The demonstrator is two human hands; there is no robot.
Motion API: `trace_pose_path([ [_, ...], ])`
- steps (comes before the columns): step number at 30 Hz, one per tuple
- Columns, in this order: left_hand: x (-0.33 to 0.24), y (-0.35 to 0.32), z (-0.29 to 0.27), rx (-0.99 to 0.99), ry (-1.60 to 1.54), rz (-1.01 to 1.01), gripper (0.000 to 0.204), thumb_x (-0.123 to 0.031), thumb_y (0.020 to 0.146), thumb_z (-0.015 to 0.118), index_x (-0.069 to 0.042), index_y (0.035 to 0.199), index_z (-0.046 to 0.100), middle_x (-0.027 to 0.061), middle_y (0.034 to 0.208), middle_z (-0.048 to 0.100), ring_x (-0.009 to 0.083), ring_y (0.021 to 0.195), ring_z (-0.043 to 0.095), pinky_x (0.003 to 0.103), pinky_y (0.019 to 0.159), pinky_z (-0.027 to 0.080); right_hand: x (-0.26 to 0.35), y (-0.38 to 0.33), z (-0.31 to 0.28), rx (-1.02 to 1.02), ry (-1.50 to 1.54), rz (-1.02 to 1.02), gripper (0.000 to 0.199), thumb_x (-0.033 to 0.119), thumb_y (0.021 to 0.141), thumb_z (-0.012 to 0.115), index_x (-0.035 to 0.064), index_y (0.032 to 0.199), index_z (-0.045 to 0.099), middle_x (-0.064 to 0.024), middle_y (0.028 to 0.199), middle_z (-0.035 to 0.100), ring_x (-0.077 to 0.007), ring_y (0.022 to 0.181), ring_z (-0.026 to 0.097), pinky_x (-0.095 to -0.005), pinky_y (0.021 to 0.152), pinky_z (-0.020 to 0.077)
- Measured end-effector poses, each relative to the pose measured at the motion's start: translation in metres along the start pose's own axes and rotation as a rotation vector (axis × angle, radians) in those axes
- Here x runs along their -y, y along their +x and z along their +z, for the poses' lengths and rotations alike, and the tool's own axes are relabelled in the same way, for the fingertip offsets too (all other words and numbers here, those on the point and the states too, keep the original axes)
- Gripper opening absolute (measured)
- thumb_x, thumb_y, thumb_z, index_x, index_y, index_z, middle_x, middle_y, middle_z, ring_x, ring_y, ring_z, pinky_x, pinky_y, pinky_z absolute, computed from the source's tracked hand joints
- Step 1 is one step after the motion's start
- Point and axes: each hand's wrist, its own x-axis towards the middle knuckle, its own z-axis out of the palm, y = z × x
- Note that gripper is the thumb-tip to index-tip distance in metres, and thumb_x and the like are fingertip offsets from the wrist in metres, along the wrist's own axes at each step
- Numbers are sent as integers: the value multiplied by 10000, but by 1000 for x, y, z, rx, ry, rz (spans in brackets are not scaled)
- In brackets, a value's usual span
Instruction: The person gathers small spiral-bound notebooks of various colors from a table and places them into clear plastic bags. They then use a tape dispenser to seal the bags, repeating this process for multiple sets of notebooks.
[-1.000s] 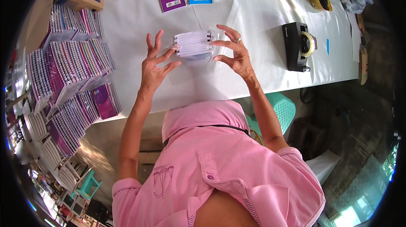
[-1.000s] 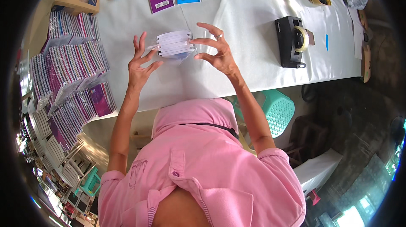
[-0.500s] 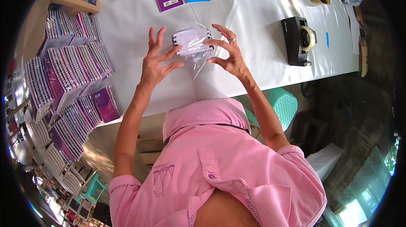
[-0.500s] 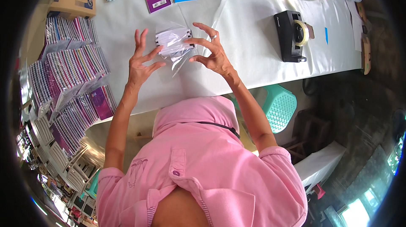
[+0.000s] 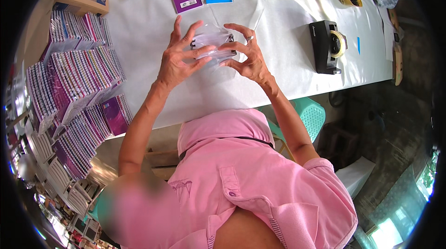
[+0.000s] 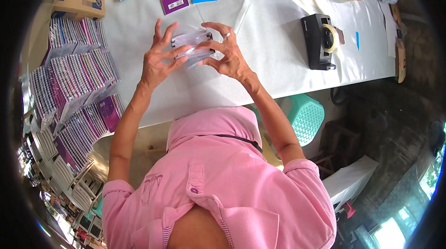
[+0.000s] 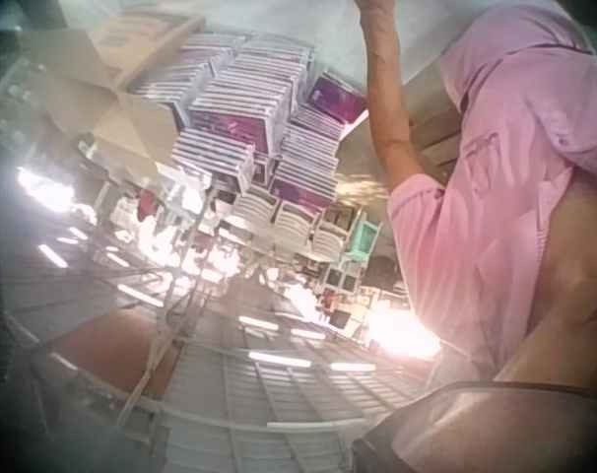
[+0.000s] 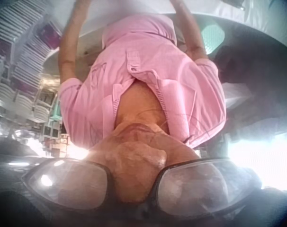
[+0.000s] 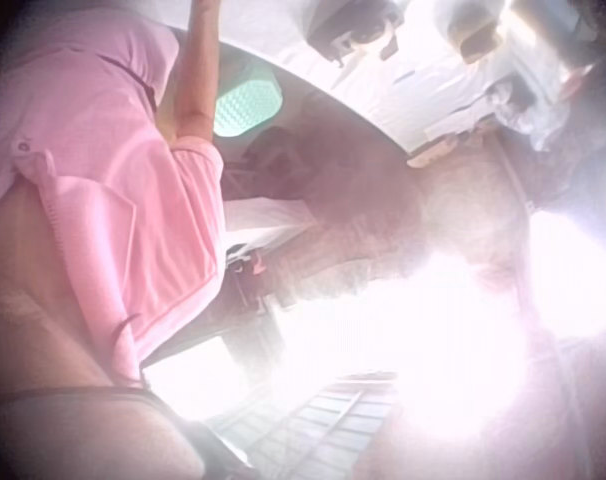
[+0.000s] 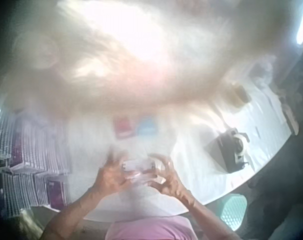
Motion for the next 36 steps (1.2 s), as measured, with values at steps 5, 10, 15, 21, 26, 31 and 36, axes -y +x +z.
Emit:
trace_pose_path([
  [5, -16, -12, -6, -239, -419, -172, 425, -235, 684, 809, -157, 1089, 705, 137, 1463, 373, 346, 1421, 164, 450, 1117, 246, -3, -10, 3, 9, -95, 52, 528, 227, 587, 841, 227, 1088, 675, -128, 1448, 320, -325, 1310, 317, -448, 1049, 345],
  [10, 4, -42, 0, -192, -442, -248, 546, -282, 677, 815, -87, 1162, 654, 145, 1511, 278, 305, 1421, 182, 438, 1121, 237, -5, -15, 12, 23, -200, 1, 563, 287, 590, 833, 258, 1126, 664, -137, 1470, 292, -334, 1334, 285, -469, 1079, 270],
  [15, 15, -38, -4, -281, -528, -315, 529, -207, 645, 828, -72, 1131, 668, 113, 1520, 267, 278, 1426, 172, 421, 1119, 263, 12, -12, 8, -86, -43, 14, 436, 287, 611, 828, 220, 1018, 684, -146, 1453, 320, -333, 1326, 297, -489, 1084, 233],
  [21, 17, -37, 10, -119, -295, -216, 495, -166, 592, 835, -138, 1070, 710, 80, 1505, 307, 310, 1421, 180, 431, 1108, 300, 43, 5, 6, -68, -36, -141, 310, 243, 602, 848, 172, 864, 698, -155, 1427, 357, -332, 1310, 322, -499, 1084, 241],
  [26, 20, -18, -5, 14, 7, 2, 566, -154, 535, 844, -248, 1077, 709, 60, 1496, 324, 344, 1415, 175, 469, 1108, 301, -1, -21, -28, -227, 139, 126, 527, 401, 564, 854, 148, 993, 683, -139, 1451, 326, -326, 1345, 284, -520, 1072, 272],
  [31, 16, -4, -4, 49, 58, 20, 555, -165, 514, 858, -309, 1033, 721, 23, 1469, 370, 364, 1400, 194, 471, 1098, 331, -21, -20, 0, -75, 92, 103, 454, 321, 616, 823, 236, 1044, 699, -84, 1429, 377, -306, 1304, 304, -454, 1078, 293],
  [36, 17, -6, 0, 8, 103, 33, 465, -202, 552, 858, -281, 994, 737, 20, 1452, 399, 372, 1394, 210, 485, 1090, 326, -16, -12, 13, -83, 74, 91, 379, 273, 623, 822, 225, 985, 719, -82, 1390, 418, -283, 1301, 348, -448, 1067, 340],
])
